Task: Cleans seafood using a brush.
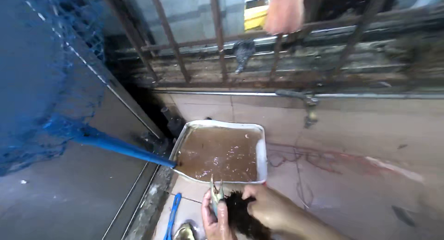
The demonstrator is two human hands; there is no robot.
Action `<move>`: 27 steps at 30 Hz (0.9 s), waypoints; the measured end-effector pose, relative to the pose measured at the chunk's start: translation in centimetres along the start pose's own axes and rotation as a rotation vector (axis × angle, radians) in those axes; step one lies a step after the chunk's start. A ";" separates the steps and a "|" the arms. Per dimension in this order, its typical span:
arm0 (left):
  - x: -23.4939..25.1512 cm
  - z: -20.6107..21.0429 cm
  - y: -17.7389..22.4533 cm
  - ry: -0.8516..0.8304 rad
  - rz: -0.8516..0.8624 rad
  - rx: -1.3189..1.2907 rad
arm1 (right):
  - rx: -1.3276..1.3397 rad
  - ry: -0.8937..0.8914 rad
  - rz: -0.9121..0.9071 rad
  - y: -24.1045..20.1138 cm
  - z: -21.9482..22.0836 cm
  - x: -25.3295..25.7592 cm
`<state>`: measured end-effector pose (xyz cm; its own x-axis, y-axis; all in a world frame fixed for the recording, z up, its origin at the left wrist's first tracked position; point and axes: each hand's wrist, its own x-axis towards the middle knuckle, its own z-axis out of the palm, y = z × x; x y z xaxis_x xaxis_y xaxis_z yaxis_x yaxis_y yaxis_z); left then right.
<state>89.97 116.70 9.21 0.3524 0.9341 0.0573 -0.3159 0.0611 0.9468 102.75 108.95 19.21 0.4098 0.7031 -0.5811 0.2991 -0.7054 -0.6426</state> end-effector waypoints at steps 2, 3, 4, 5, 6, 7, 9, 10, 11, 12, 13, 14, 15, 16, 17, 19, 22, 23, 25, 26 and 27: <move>-2.0 1.1 -0.1 -0.028 -0.069 -0.013 | -0.085 0.046 0.021 0.6 -2.6 -1.7; -3.0 1.9 -0.2 -0.048 -0.099 -0.006 | -0.077 0.070 0.036 1.0 -2.9 -2.2; -3.8 2.9 -0.2 -0.061 -0.120 0.004 | -0.048 0.077 0.038 1.7 -2.7 -2.7; -4.2 3.8 -0.3 -0.062 -0.135 0.007 | -0.019 0.062 0.035 2.5 -2.5 -3.3; -4.6 4.2 -0.6 -0.049 -0.151 -0.002 | 0.009 0.036 0.044 3.4 -2.5 -4.0; -4.9 4.1 -1.0 -0.058 -0.165 -0.020 | 0.042 0.020 0.054 4.4 -2.8 -4.9; -5.6 4.2 -1.2 -0.107 -0.159 -0.060 | 0.090 0.054 0.095 5.2 -4.2 -6.7; -6.4 4.7 -1.2 -0.127 -0.149 -0.056 | 0.106 0.076 0.118 5.3 -4.4 -7.4; -7.3 5.5 -1.2 -0.153 -0.131 -0.025 | 0.117 0.100 0.127 5.7 -4.1 -8.0; -7.9 6.7 -1.3 -0.171 -0.106 0.005 | 0.111 0.119 0.120 6.1 -3.8 -8.3; -8.1 7.5 -1.5 -0.181 -0.088 0.031 | 0.098 0.117 0.118 6.8 -3.8 -9.0; -8.4 7.6 -1.8 -0.189 -0.097 0.051 | 0.108 0.108 0.113 7.9 -4.0 -10.1; -8.8 7.6 -2.2 -0.204 -0.116 0.047 | 0.124 0.104 0.107 9.1 -4.7 -11.4; -9.3 7.8 -2.5 -0.230 -0.143 0.013 | 0.141 0.116 0.113 10.2 -5.7 -12.4; -10.2 8.1 -2.7 -0.264 -0.177 -0.027 | 0.164 0.132 0.136 11.0 -6.4 -13.3; -12.5 9.9 -2.9 -0.314 -0.199 -0.046 | 0.214 0.168 0.170 12.2 -6.1 -14.7; -14.2 12.0 -2.8 -0.296 -0.175 0.054 | 0.231 0.189 0.116 15.7 -3.8 -18.3; -15.1 12.5 -2.8 -0.333 -0.211 0.049 | 0.207 0.226 0.090 17.9 -3.5 -21.1; -18.4 14.8 -2.2 -0.498 -0.288 0.080 | 0.199 0.395 0.143 23.5 -2.5 -28.1; -20.7 16.1 -1.5 -0.615 -0.327 0.132 | 0.243 0.503 0.223 26.7 -1.5 -31.7; -23.3 17.7 -0.7 -0.743 -0.365 0.218 | 0.319 0.599 0.315 30.1 -0.5 -35.1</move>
<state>97.63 88.70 12.81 0.9093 0.3911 -0.1424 0.0795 0.1728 0.9817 97.85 63.04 20.52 0.8613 0.2382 -0.4488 -0.1374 -0.7412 -0.6570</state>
